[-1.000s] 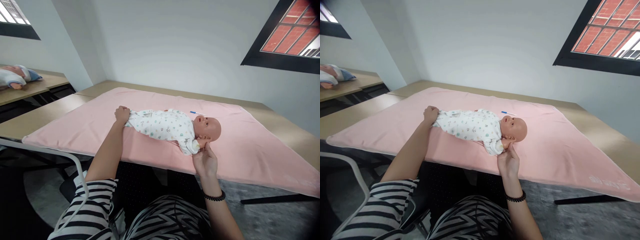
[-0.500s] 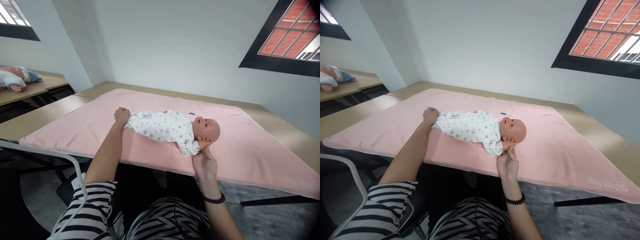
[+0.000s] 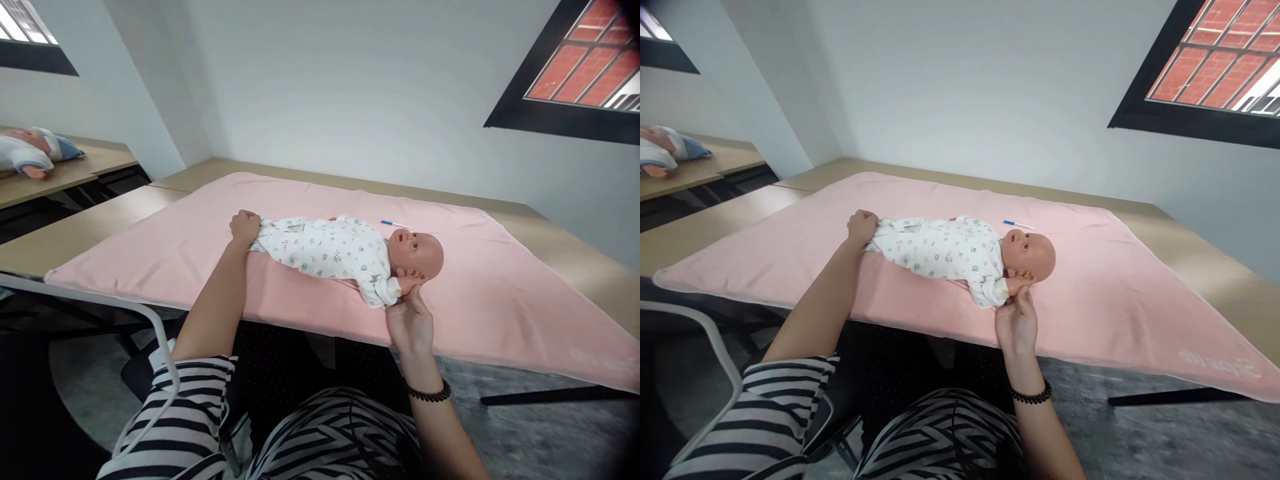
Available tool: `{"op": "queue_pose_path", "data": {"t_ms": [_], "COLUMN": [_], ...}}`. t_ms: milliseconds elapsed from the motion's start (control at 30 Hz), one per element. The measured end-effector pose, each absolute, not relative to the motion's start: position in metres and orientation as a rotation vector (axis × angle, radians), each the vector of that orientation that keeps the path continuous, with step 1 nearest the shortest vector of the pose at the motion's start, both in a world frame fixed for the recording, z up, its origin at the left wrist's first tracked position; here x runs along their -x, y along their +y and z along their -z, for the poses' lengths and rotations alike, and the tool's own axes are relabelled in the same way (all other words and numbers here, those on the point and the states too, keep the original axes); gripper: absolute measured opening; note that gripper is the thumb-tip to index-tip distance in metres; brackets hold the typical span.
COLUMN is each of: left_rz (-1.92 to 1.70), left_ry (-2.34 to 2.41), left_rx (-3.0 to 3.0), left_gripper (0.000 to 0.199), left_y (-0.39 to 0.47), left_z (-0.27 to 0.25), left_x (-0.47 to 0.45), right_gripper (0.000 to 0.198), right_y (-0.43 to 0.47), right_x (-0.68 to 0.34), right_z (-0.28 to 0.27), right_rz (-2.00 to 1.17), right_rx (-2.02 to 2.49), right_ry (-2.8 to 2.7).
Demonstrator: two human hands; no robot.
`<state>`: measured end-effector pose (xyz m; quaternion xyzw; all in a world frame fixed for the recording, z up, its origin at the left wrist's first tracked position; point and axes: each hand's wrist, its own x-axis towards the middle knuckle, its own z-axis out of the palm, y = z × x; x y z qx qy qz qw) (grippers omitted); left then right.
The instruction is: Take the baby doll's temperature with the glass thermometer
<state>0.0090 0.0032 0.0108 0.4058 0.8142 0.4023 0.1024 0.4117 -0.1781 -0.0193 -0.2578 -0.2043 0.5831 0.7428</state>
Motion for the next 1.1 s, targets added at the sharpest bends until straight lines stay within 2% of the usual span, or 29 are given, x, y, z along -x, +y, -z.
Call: {"op": "queue_pose_path", "data": {"t_ms": [1100], "left_rz": [-1.16], "left_ry": [2.416], "left_rx": [-1.237], "left_gripper": [0.023], "left_y": [0.002], "left_z": [-0.0123], "left_x": [-0.0103], "right_gripper": [0.024], "right_y": [-0.175], "right_x": [-0.4134], "right_z": [0.023], "right_rz": [-1.258], "right_rx": [0.588], "right_ry": [-0.476]}}
